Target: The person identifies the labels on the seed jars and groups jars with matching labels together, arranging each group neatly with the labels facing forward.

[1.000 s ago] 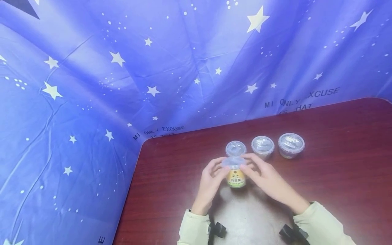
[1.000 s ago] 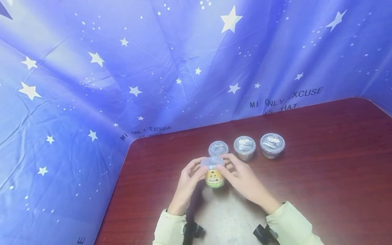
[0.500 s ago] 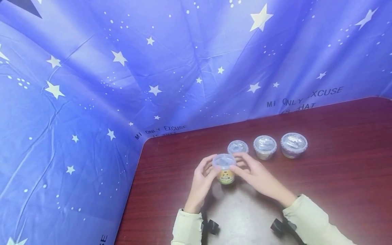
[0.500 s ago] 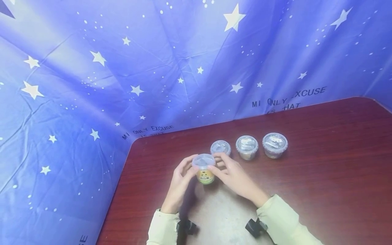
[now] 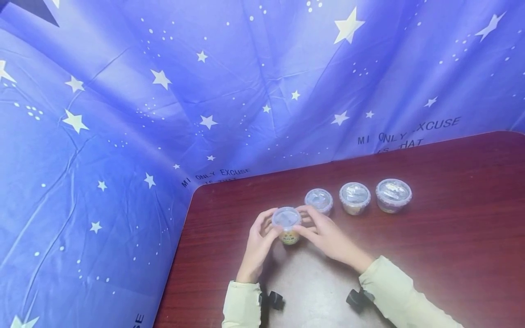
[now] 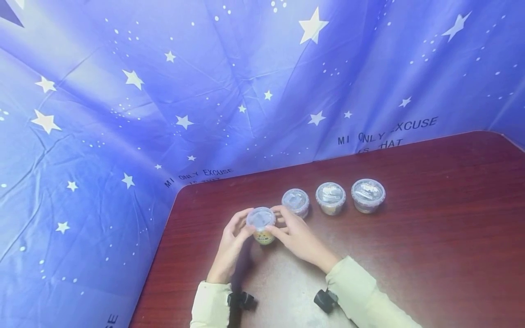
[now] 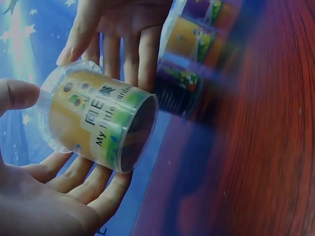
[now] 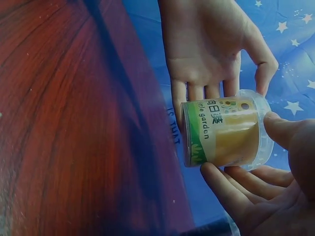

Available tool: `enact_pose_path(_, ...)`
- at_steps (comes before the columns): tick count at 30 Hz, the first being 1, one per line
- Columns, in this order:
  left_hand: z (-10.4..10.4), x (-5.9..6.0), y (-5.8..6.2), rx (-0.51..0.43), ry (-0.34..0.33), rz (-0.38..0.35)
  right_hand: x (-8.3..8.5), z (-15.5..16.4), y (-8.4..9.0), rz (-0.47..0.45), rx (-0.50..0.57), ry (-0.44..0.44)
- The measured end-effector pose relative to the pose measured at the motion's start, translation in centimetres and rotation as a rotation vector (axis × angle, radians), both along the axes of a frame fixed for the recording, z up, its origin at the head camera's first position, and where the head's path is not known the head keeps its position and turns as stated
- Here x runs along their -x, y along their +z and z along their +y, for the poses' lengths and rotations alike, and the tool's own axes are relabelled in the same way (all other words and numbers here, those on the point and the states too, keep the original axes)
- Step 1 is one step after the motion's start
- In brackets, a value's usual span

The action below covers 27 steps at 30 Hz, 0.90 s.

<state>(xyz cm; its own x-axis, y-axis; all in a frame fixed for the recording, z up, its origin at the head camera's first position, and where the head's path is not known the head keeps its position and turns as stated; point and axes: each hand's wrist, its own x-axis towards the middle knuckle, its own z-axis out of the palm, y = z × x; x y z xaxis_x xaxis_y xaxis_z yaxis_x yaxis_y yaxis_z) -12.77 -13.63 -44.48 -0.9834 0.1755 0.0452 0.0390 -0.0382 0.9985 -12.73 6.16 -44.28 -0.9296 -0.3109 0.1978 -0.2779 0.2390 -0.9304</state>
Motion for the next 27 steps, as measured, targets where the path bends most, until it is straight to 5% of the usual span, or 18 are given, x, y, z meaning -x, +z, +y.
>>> enact_pose_path(27,-2.2,1.7,-3.1,-0.036,0.116,-0.034,1.8,-3.1,-2.2,0.081,-0.037,-0.008)
